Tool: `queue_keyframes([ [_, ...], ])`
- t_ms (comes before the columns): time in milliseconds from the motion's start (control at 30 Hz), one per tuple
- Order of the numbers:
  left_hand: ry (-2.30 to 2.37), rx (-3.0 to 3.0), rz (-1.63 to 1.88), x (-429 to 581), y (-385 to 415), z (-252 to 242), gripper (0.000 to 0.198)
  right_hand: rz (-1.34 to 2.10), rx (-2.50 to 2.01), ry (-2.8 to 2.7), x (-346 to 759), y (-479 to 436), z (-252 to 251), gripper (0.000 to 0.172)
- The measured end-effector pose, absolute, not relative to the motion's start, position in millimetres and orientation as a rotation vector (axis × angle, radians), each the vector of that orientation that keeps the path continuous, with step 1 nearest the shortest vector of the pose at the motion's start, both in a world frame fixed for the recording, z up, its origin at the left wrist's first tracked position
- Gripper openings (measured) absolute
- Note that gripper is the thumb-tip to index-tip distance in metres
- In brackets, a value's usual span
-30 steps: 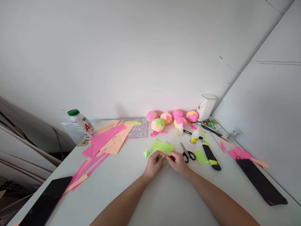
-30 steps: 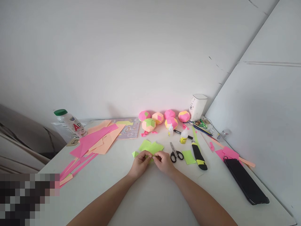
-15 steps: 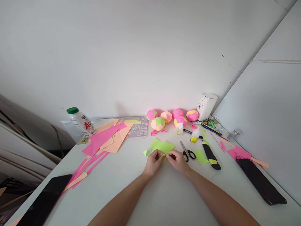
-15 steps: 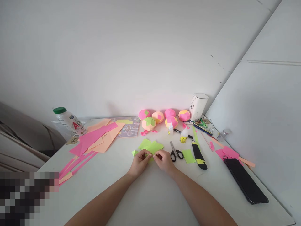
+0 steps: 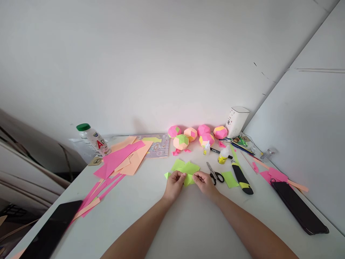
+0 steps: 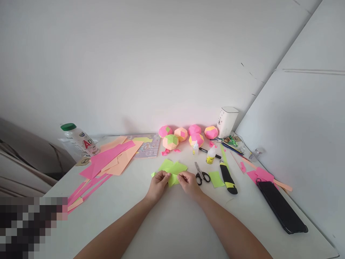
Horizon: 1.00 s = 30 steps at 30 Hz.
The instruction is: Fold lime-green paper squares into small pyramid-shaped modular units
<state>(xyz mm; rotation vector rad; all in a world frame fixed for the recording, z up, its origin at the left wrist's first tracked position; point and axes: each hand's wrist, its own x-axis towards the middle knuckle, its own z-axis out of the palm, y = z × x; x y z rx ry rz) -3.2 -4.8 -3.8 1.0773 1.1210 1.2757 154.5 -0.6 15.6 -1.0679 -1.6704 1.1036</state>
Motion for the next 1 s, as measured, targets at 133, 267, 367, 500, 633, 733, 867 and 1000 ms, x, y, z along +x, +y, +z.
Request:
queue_keyframes([
  [133, 1.108, 1.041, 1.311, -4.1, -4.3, -1.6, 0.033, 1.165, -1.093, -1.599, 156.1, -0.8, 16.2, 0.028],
  [267, 1.039, 1.04, 1.312, -3.7, -5.9, 4.3, 0.028, 1.182, -1.085, -1.584, 156.2, -1.2, 18.3, 0.027],
  [367, 1.013, 1.182, 1.2, -4.0, -7.3, 6.2, 0.027, 1.175, -1.06, -1.615, 156.1, -1.5, 19.4, 0.026],
  [500, 1.026, 1.235, 1.149, -4.9, -6.9, 4.1, 0.029, 1.187, -1.058, -1.581, 156.7, 0.3, 17.5, 0.026],
  [633, 0.961, 1.076, 1.21, -4.1, -4.3, 3.2, 0.027, 1.253, -1.008, -1.524, 156.7, 5.2, 9.7, 0.023],
  [733, 0.894, 1.035, 1.227, -3.7, -3.2, 5.5, 0.027, 1.284, -0.959, -1.504, 156.0, 8.3, 2.7, 0.023],
  [867, 0.868, 1.028, 1.21, -4.4, -4.0, 7.0, 0.024, 1.289, -0.931, -1.532, 155.8, 9.9, -1.6, 0.021],
  [1000, 0.899, 1.04, 1.175, -5.5, -5.3, 3.8, 0.023, 1.254, -0.985, -1.474, 156.5, 10.9, -1.9, 0.024],
])
